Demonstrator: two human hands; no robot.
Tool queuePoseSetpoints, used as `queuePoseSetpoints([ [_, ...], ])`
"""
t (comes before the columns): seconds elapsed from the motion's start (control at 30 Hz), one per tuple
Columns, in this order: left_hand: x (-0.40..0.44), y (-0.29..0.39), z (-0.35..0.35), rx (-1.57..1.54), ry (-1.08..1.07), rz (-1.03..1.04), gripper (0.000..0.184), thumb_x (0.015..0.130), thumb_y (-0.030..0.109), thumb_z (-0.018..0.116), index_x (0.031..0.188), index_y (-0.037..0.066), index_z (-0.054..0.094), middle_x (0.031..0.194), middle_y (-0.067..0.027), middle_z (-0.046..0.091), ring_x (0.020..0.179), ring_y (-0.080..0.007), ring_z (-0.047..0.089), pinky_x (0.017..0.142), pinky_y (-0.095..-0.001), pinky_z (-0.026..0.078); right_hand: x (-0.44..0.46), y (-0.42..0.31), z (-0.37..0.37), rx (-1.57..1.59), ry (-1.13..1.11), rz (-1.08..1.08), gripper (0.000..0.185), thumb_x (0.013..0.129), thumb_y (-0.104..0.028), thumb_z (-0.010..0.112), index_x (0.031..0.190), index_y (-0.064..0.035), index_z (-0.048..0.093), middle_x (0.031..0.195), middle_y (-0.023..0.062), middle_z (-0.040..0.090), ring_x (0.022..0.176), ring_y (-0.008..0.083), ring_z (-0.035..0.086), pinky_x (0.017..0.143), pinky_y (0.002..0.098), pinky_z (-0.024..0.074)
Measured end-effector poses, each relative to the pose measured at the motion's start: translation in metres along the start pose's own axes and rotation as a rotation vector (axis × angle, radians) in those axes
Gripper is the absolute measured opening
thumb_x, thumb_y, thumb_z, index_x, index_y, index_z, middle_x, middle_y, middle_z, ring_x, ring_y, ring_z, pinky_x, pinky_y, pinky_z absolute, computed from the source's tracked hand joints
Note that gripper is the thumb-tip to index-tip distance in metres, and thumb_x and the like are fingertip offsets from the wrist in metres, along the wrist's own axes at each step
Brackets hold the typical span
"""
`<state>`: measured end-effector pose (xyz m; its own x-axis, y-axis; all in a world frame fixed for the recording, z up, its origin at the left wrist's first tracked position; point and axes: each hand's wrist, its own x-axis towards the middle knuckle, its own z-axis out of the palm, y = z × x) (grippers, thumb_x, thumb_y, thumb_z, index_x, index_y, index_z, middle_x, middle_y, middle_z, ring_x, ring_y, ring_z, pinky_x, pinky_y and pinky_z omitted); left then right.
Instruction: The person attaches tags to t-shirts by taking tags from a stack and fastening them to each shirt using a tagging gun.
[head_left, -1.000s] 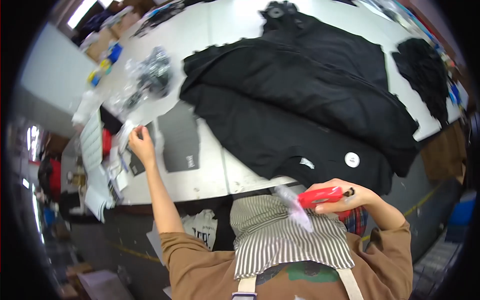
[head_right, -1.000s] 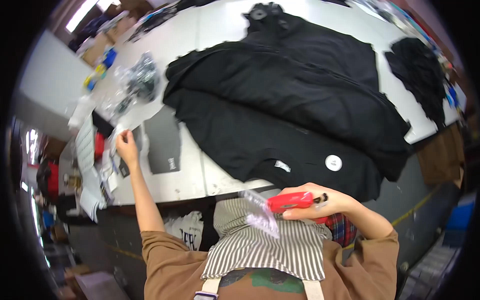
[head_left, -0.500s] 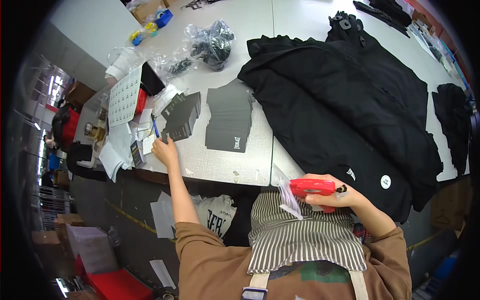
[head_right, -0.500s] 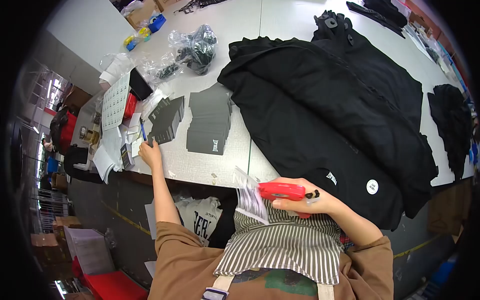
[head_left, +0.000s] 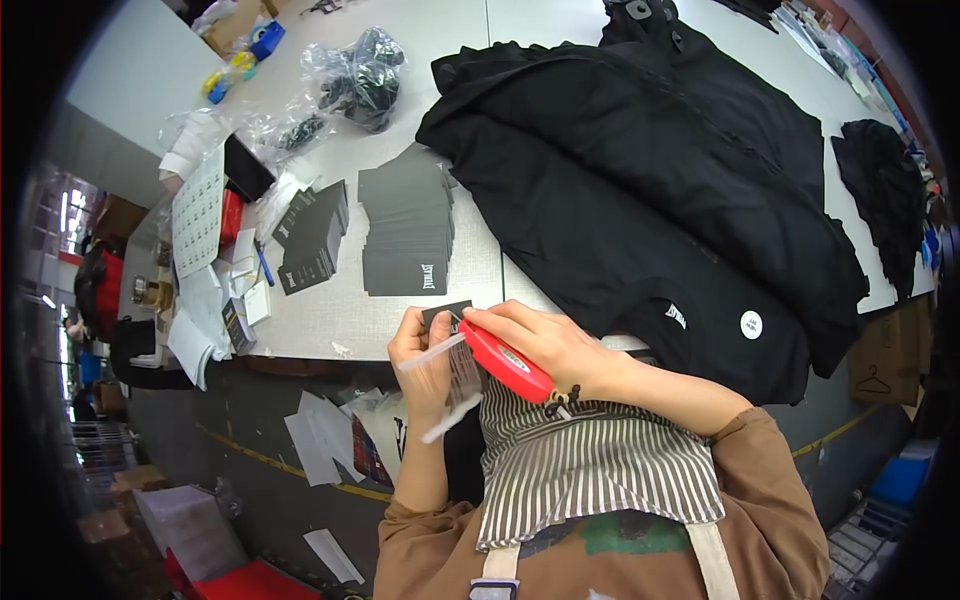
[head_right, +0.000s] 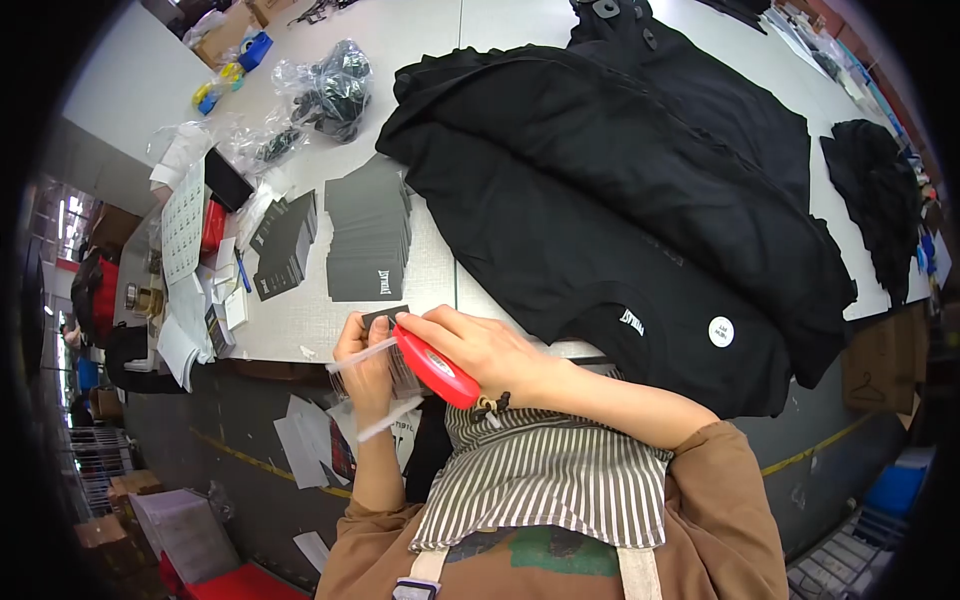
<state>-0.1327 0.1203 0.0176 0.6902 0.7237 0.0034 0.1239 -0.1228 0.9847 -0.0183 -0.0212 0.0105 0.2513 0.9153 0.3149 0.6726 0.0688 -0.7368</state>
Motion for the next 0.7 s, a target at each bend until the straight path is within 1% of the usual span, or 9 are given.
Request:
queuePoseSetpoints([
  [0.03, -0.001, -0.002, 0.003, -0.001, 0.002, 0.000, 0.016, 0.089, 0.009, 0.058, 0.075, 0.004, 0.053, 0.064, 0.0003, 0.051, 0.055, -0.0097, 0.038, 0.053, -0.0240, 0.034, -0.001, 0.000, -0.001, 0.000, -0.001, -0.001, 0.068, 0.072, 0.000, 0.064, 0.136, -0.0018, 0.040, 0.117, 0.0160, 0.055, 0.090, 0.0267, 0.058, 0.079, 0.0319, 0.0473],
  [0.17, 0.003, -0.034, 0.004, 0.449, -0.052, 0.392, 0.021, 0.089, 0.014, 0.059, 0.074, 0.001, 0.053, 0.061, -0.0016, 0.049, 0.054, -0.0144, 0.041, 0.055, -0.0262, 0.038, -0.008, -0.005, -0.004, 0.427, 0.088, 0.153, 0.066, 0.073, 0.002, 0.060, 0.136, -0.0025, 0.041, 0.116, 0.0136, 0.056, 0.090, 0.0237, 0.057, 0.079, 0.0292, 0.0460],
  [0.2, 0.011, -0.044, 0.002, 0.433, -0.007, 0.323, 0.023, 0.089, 0.019, 0.061, 0.078, 0.000, 0.053, 0.070, -0.0055, 0.052, 0.062, -0.0178, 0.045, 0.063, -0.0291, 0.041, -0.010, -0.006, -0.007, 0.429, 0.083, 0.146, 0.066, 0.073, 0.002, 0.060, 0.136, -0.0025, 0.041, 0.116, 0.0136, 0.056, 0.090, 0.0237, 0.057, 0.079, 0.0292, 0.0460],
  [0.23, 0.023, -0.053, -0.002, 0.418, 0.035, 0.253, 0.028, 0.088, 0.025, 0.062, 0.083, -0.001, 0.053, 0.079, -0.0094, 0.055, 0.070, -0.0211, 0.049, 0.071, -0.0320, 0.044, -0.015, -0.007, -0.012, 0.504, 0.087, 0.212, 0.066, 0.073, 0.002, 0.060, 0.136, -0.0027, 0.041, 0.116, 0.0131, 0.056, 0.090, 0.0227, 0.056, 0.078, 0.0286, 0.0457],
  [0.27, 0.036, -0.061, -0.009, 0.424, 0.037, 0.251, 0.028, 0.088, 0.025, 0.062, 0.083, -0.001, 0.053, 0.079, -0.0094, 0.055, 0.070, -0.0211, 0.049, 0.071, -0.0320, 0.044, -0.021, -0.008, -0.016, 0.580, 0.093, 0.279, 0.066, 0.073, 0.002, 0.059, 0.136, -0.0028, 0.041, 0.117, 0.0125, 0.056, 0.090, 0.0217, 0.056, 0.078, 0.0281, 0.0454],
  [0.33, 0.058, -0.071, -0.019, 0.780, 0.300, 0.352, 0.051, 0.084, 0.041, 0.065, 0.103, -0.004, 0.053, 0.110, -0.0176, 0.052, 0.101, -0.0295, 0.047, 0.092, -0.0422, 0.039, -0.029, -0.007, -0.024, 0.724, 0.104, 0.413, 0.065, 0.074, 0.003, 0.058, 0.136, -0.0030, 0.041, 0.118, 0.0113, 0.056, 0.089, 0.0196, 0.056, 0.078, 0.0271, 0.0449],
  [0.37, 0.060, -0.072, -0.018, 0.781, 0.302, 0.356, 0.051, 0.084, 0.041, 0.065, 0.103, -0.004, 0.053, 0.110, -0.0176, 0.052, 0.101, -0.0295, 0.047, 0.092, -0.0422, 0.039, -0.032, -0.006, -0.026, 0.724, 0.105, 0.409, 0.065, 0.074, 0.003, 0.058, 0.136, -0.0030, 0.041, 0.118, 0.0113, 0.056, 0.089, 0.0196, 0.056, 0.078, 0.0271, 0.0449],
  [0.5, 0.056, -0.083, 0.000, 1.462, 0.289, 0.406, 0.074, 0.080, 0.051, 0.066, 0.123, -0.005, 0.045, 0.129, -0.0220, 0.041, 0.118, -0.0379, 0.035, 0.102, -0.0491, 0.030, -0.052, -0.003, -0.028, 0.662, 0.048, 0.477, 0.065, 0.074, 0.003, 0.059, 0.136, -0.0028, 0.042, 0.122, 0.0103, 0.055, 0.091, 0.0169, 0.056, 0.080, 0.0261, 0.0442],
  [0.7, 0.073, -0.102, -0.034, 1.421, 0.306, 0.389, 0.083, 0.079, 0.053, 0.066, 0.130, -0.008, 0.041, 0.131, -0.0284, 0.042, 0.121, -0.0418, 0.035, 0.103, -0.0502, 0.028, -0.063, 0.006, -0.024, 0.678, 0.115, 0.412, 0.065, 0.074, 0.003, 0.060, 0.136, -0.0032, 0.042, 0.124, 0.0104, 0.055, 0.092, 0.0170, 0.056, 0.082, 0.0265, 0.0440],
])
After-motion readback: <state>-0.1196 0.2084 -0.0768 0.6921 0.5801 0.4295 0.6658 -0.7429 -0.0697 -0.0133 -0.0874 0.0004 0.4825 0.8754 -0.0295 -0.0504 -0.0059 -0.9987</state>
